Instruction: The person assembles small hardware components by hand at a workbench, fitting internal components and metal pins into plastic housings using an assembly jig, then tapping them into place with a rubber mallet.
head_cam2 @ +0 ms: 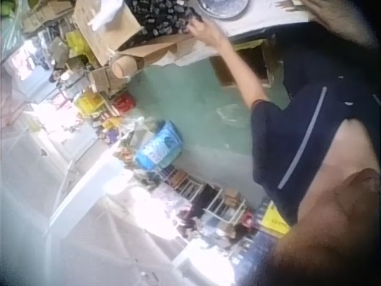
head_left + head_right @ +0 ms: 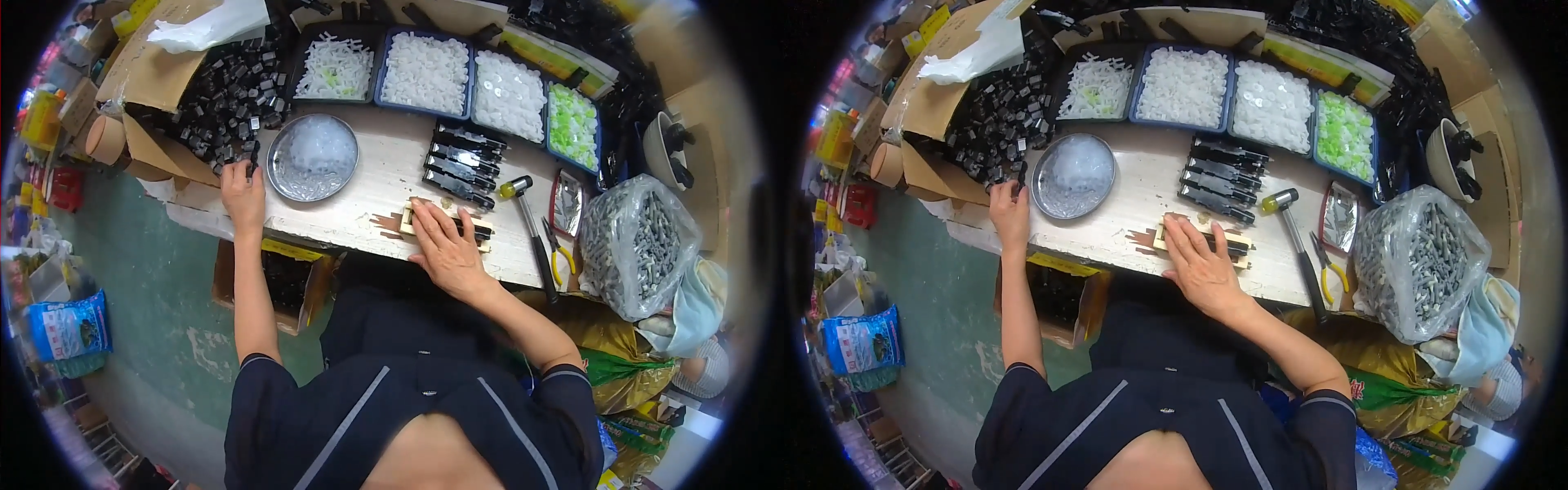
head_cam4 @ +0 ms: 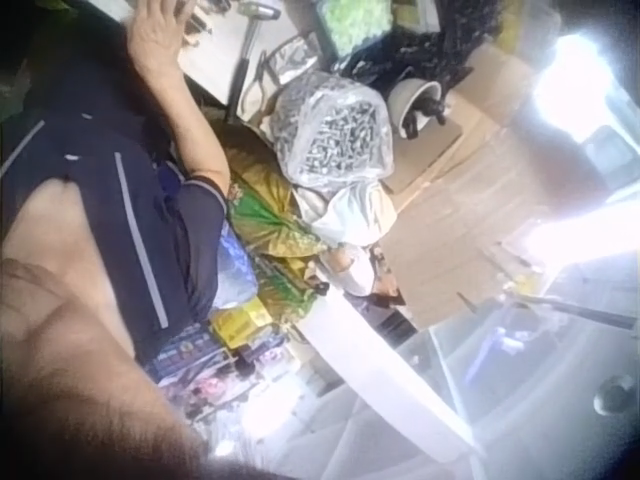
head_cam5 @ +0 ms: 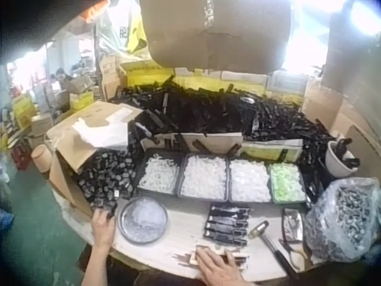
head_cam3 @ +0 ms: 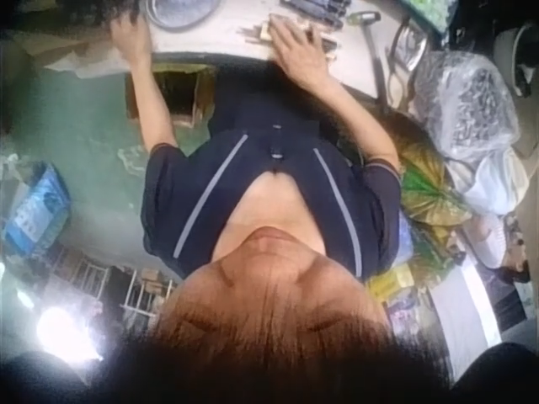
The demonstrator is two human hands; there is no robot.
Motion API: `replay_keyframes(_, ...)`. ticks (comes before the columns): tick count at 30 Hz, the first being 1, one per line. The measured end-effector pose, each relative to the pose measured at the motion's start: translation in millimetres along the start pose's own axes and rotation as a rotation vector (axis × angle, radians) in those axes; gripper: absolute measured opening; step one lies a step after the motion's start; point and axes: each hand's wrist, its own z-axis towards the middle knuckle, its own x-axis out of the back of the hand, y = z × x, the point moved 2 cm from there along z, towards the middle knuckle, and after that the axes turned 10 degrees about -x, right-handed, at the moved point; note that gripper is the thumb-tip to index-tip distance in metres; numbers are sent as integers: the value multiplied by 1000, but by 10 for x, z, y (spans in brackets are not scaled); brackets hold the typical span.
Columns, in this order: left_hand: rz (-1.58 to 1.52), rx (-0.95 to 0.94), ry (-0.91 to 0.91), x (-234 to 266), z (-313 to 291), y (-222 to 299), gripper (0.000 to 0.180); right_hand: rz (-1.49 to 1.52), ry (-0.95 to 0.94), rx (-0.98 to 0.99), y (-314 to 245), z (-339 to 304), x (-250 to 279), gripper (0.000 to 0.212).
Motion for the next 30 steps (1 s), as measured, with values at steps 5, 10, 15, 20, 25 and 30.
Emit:
replay_keyframes(5,-146,7,-6,-15,33,72,19,37,-74,-23,9,2,-55,64)
replay_keyframes(10,-90,46,-161,123,-11,85,23,398,108,-76,268,65,29,34)
replay_keyframes(15,-262,105,-298,307,-42,95,27,483,181,-262,694,132,73,10)
replay_keyframes(20,-542,319,-167,391,-68,149,27,451,116,-301,696,124,84,9)
replay_keyframes(25,-1267,564,-189,543,5,823,18,477,155,-270,760,88,99,9)
replay_keyframes(30,-1397,369,-515,155,-33,1767,14,466,165,-278,782,-12,148,10)
